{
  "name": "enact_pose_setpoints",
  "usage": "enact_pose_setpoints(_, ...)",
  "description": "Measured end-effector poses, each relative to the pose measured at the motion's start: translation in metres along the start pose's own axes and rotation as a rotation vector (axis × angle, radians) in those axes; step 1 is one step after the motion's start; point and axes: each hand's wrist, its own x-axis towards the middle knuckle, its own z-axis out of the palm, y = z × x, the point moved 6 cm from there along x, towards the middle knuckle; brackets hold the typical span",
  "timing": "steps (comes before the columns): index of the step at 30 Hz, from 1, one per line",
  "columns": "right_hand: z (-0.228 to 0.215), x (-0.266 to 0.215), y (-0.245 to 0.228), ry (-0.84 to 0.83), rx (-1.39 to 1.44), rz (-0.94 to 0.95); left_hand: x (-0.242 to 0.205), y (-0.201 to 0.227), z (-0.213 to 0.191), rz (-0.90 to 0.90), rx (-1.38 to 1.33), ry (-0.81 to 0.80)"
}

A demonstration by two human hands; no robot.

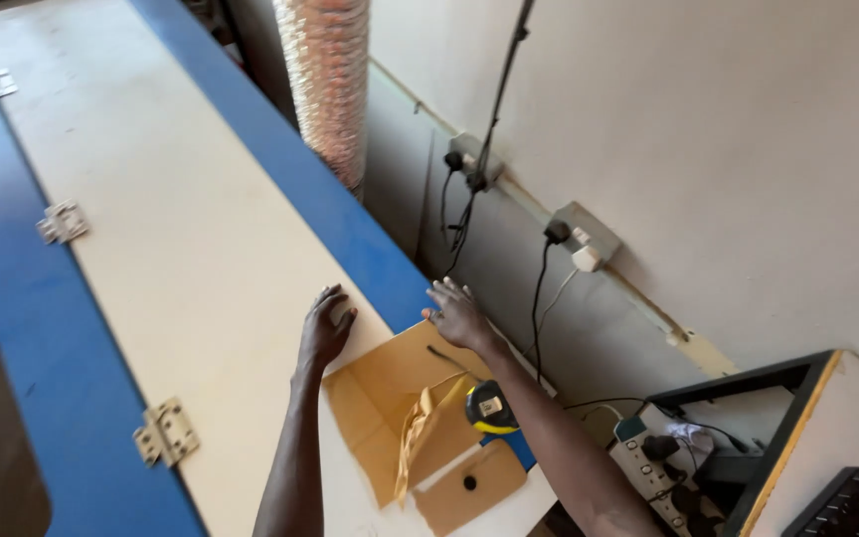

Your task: The person aligns white signs with orange text on a metal workbench using a glowing orange laser line as a guide. They repeatedly adjust the position of the signs to ensure they are straight and properly spaced.

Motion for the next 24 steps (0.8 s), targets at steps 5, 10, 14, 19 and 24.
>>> enact_pose_setpoints(5,-0.025,-0.052,-0.106,0.093,0.294,-0.127,-0.121,0.003,-0.076,-0.234,-0.039,-0.049)
enact_pose_setpoints(10,-0.006,-0.141,-0.253,-0.160,0.431,-0.371,-0.259,0.034,-0.135,-0.235,-0.039,0.147)
enact_pose_setpoints(14,0.058,-0.208,-0.337,-0.316,0.531,-0.590,-0.350,0.067,-0.173,-0.224,-0.014,0.252)
enact_pose_setpoints(19,0.137,-0.270,-0.381,-0.026,0.408,-0.716,-0.446,0.072,-0.206,-0.234,0.078,0.231)
enact_pose_setpoints(24,0.142,-0.282,-0.383,0.216,0.301,-0.765,-0.502,0.068,-0.224,-0.319,0.202,0.237)
